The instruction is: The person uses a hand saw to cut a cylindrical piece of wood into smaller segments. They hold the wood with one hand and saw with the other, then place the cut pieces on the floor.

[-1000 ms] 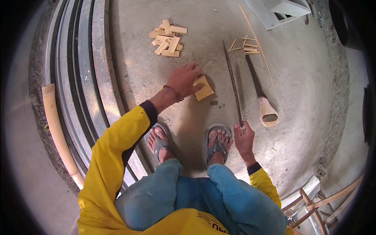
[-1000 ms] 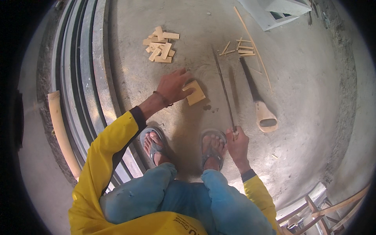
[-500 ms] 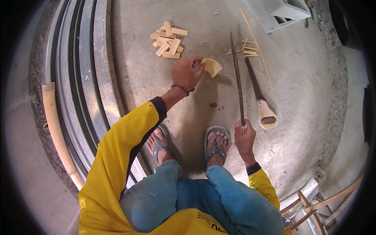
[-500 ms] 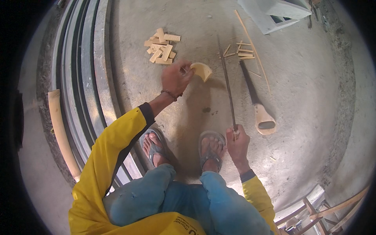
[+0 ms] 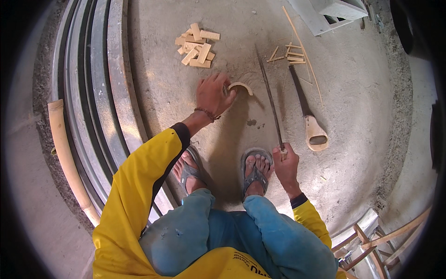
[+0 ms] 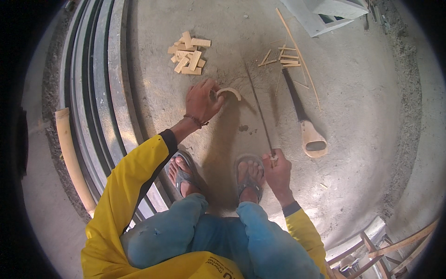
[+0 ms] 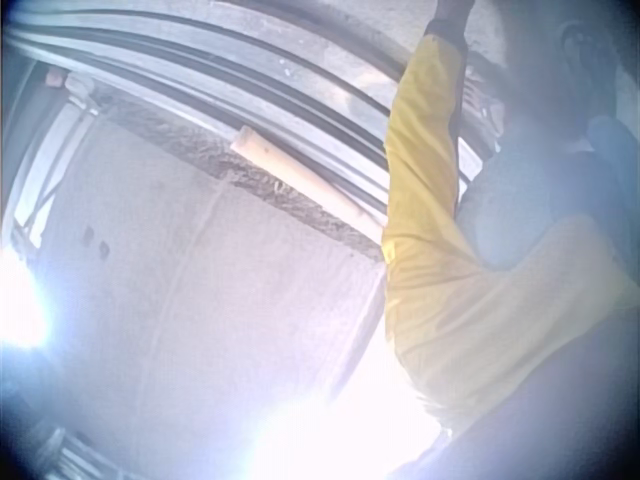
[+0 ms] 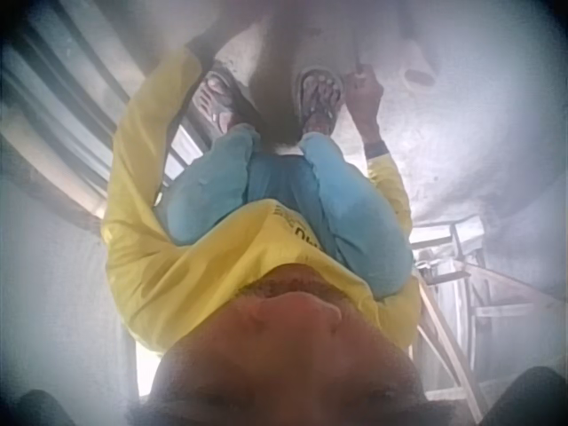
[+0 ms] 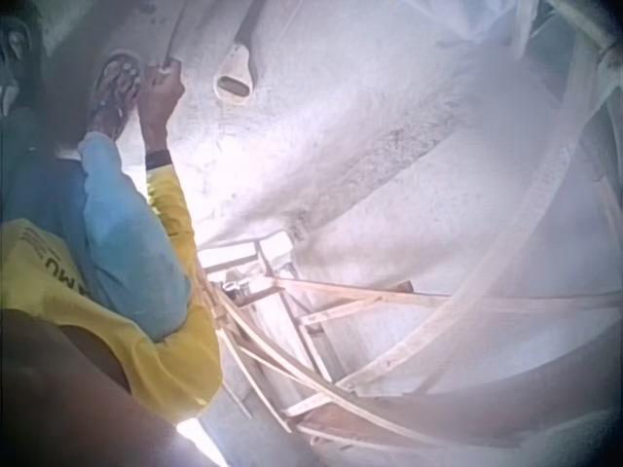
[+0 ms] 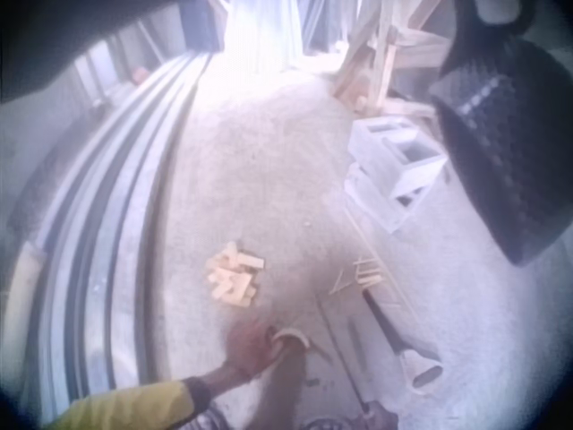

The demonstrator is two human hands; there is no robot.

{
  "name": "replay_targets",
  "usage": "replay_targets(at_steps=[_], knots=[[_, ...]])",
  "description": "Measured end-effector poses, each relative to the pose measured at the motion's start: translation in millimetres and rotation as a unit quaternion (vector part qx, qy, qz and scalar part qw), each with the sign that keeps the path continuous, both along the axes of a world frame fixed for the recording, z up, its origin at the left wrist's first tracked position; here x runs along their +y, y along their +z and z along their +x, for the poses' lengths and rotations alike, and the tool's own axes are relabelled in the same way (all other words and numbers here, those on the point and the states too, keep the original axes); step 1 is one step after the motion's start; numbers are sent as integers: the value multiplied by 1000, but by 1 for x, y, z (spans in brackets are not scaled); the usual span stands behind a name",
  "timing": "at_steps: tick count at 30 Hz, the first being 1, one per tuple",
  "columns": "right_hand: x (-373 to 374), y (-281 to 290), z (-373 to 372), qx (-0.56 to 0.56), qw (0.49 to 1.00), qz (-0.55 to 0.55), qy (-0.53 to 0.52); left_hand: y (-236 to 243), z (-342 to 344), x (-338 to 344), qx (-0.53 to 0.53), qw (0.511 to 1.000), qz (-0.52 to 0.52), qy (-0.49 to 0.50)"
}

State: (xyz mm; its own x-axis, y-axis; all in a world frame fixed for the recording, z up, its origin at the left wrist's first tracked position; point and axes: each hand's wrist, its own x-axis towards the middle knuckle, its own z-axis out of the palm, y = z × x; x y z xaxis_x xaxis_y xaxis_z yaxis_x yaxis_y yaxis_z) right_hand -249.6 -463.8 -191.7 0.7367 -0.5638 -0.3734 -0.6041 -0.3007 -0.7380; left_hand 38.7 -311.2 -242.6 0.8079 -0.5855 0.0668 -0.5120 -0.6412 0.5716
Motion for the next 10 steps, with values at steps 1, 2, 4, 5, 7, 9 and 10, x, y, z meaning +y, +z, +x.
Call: replay_targets(at_steps=[1,2,4,5,7,9,10], knots=[[1,0,0,-1,1000,-1,2,-1,0,1,-5,1000,-3,-1],[2,0,1,-6,1000,-3,5,-1,-1,2,-11,1000,-7,-3],[4,1,4,-19,1000,-4,10,-2,-1,5,-15,1000,-7,-4],[5,3,6,-20,1000,-4,17,-3,0,5,-14,1000,-4,-3],[7,6,10,-22,999,-4,34,-5,2,7,-9,1000,5,0],[6,2,11,1,998,-12,55,-7,3,5,-2,1000,19,2],[5,-4,11,13,998,-16,65,-8,2,3,-10,1000,21,-4]])
